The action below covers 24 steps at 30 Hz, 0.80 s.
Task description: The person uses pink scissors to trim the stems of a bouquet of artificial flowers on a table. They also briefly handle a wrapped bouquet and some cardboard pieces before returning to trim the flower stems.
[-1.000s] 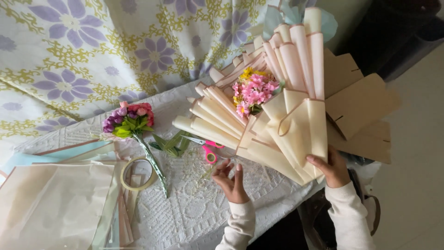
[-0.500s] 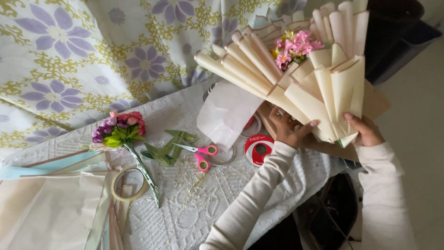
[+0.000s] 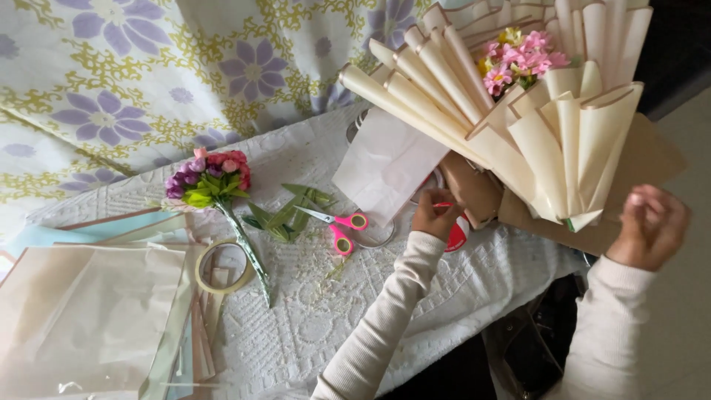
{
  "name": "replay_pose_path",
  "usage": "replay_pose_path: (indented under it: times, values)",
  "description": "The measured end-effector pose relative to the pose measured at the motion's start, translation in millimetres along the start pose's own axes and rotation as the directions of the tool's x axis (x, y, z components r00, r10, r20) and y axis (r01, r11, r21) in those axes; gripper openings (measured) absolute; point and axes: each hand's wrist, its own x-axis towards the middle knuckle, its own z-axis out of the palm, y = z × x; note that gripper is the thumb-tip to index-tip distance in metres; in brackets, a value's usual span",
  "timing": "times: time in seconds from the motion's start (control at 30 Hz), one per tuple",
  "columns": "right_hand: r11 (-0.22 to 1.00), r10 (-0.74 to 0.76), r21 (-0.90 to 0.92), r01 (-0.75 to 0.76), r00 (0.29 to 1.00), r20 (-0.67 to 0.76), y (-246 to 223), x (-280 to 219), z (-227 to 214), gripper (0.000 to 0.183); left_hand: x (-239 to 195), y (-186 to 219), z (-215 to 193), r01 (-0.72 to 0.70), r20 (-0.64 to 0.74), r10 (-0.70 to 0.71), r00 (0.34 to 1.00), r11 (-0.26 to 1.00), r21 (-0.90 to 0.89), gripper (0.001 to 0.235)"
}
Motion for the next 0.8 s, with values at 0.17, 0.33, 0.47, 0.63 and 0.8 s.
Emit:
replay_pose_path:
  times: [0.17, 0.33, 0.47, 0.63, 0.8]
  values:
    - [0.978, -0.034, 0.205, 0.035, 0.999, -0.008, -43, -103, 41, 0.018, 4, -8, -74, -0.101, -0.143, 0.101, 0.985, 0.995, 0.008, 0.027]
    - [0.971, 0.052, 0.143, -0.192, 0.751, 0.658, -75, -176, 133, 0.011, 10, -8, -161, -0.134, -0.178, 0.146, 0.973, 0.988, 0.077, 0.019]
    - [0.944, -0.028, 0.183, -0.275, 0.486, 0.874, -113, -189, 204, 0.008, -18, 25, -252, -0.295, -0.244, 0.401, 0.883, 0.879, 0.374, 0.01]
    - [0.918, -0.161, 0.265, -0.294, 0.335, 0.928, -126, -217, 293, 0.009, -24, 27, -372, -0.284, -0.349, 0.712, 0.609, 0.607, 0.742, 0.011]
    - [0.927, -0.26, 0.331, -0.173, 0.337, 0.905, -106, -251, 369, 0.032, 32, -74, -445, -0.244, -0.496, 0.598, 0.63, 0.758, 0.605, 0.02]
